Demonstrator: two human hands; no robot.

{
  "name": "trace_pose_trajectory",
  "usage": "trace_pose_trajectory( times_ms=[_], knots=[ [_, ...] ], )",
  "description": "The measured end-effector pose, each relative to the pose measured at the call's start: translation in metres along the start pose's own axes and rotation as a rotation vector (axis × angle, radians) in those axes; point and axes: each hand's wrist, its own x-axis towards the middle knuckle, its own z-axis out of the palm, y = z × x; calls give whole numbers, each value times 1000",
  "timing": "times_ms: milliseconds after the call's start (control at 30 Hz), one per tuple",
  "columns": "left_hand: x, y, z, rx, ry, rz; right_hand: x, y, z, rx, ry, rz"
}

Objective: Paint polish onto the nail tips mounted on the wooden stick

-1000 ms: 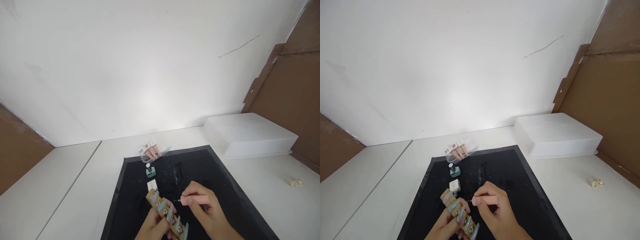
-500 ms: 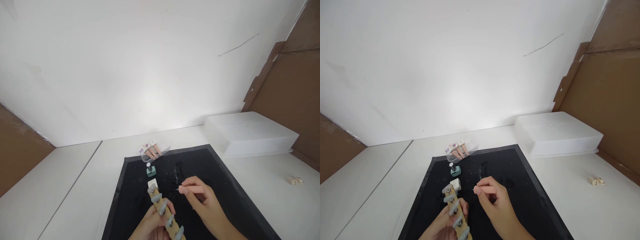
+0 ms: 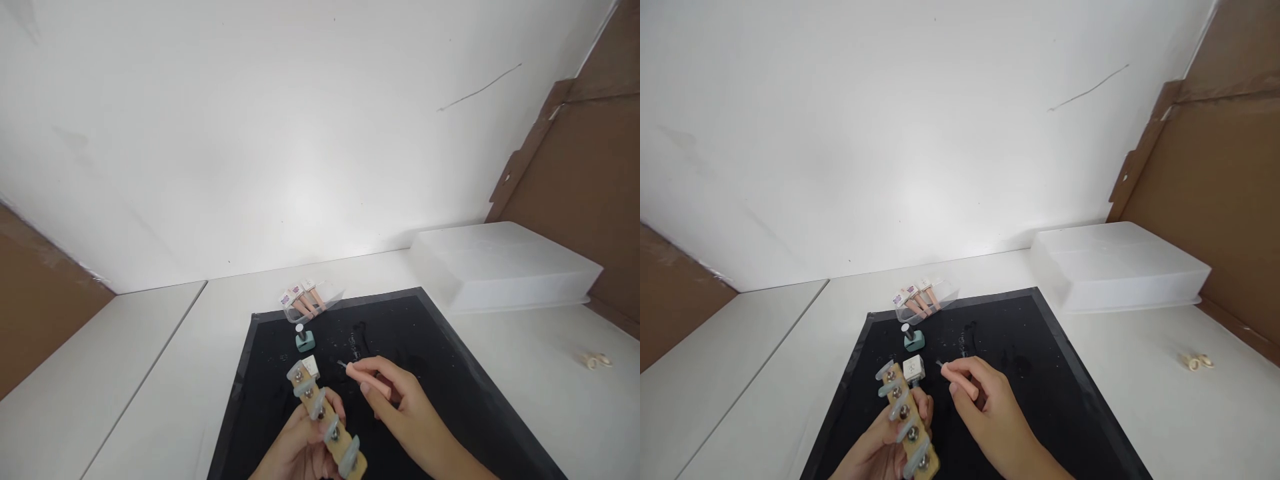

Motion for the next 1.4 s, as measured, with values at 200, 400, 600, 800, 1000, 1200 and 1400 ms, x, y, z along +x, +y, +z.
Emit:
trace_pose_trajectory(
  times_ms=[200,400,600,800,1000,1200,1400],
  knots=[
    [-4,17,-4,48,76,147,0,7,6,-73,-33,-31],
    [-10,34,-11,36,186,289,-1,17,13,-241,-29,-53],
    [-12,41,-17,-27,259,350,-3,22,24,-380,-48,-81],
    [-12,42,-19,-47,280,359,-3,27,30,-438,-72,-105],
    [-12,42,-17,-69,282,352,-2,29,34,-448,-79,-120],
    [-14,41,-17,-66,238,321,1,30,38,-451,-81,-103],
    [-13,42,-16,-62,213,298,3,30,40,-438,-86,-88]
  ],
)
